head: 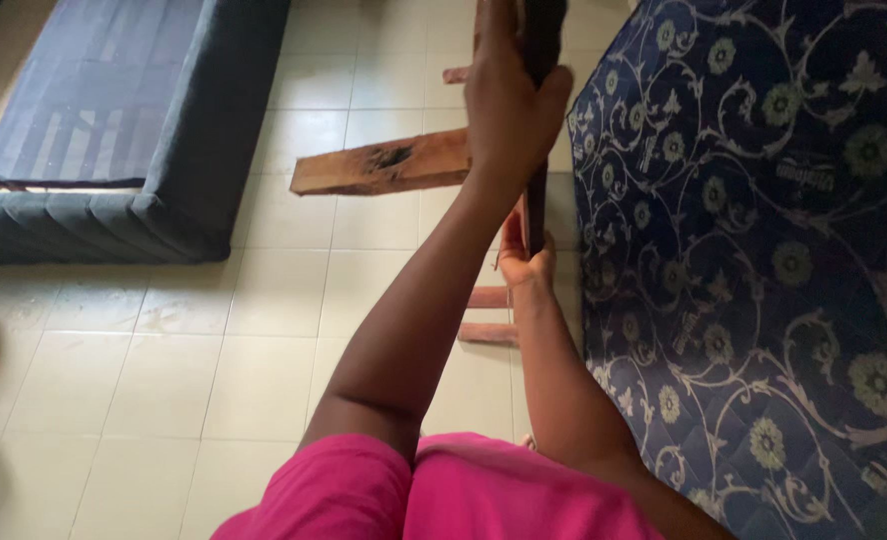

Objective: The person assembles a wooden bed frame by picking up the slat support panels and placing them into the frame by hand.

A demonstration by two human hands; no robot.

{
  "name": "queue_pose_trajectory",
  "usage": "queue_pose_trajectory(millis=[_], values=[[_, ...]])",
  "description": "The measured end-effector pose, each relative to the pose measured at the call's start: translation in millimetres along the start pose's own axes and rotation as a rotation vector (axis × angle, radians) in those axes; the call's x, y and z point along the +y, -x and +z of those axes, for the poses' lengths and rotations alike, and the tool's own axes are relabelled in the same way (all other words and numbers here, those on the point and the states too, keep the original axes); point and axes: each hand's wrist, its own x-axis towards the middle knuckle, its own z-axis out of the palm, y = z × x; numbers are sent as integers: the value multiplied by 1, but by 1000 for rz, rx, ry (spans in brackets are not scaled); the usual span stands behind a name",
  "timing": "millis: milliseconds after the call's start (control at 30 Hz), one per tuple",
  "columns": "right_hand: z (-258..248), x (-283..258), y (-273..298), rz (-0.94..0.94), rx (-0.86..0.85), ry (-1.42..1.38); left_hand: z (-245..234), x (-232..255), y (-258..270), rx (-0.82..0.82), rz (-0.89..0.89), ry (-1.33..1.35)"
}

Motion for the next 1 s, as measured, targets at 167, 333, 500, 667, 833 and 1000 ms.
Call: queue_pose_trajectory(millis=[167, 333, 500, 667, 833, 1000], values=[[13, 50, 32, 67, 78, 69, -54, -12, -7, -6, -52, -54], [-1, 97, 27, 104, 22, -9, -114, -43, -27, -6, -14, -57], [-34, 133, -26, -19, -151, -121, -173, -78, -47, -31, -71, -149], [-53, 147, -71, -86, -179, -298, -207, -88, -61, -105, -141, -301], [-55, 162, -68, -77, -183, -310, -253, -105, -97, -139, 101, -257], [-52, 188, -46, -72, -142, -296, -281, -118, -150, -28, -172, 112]])
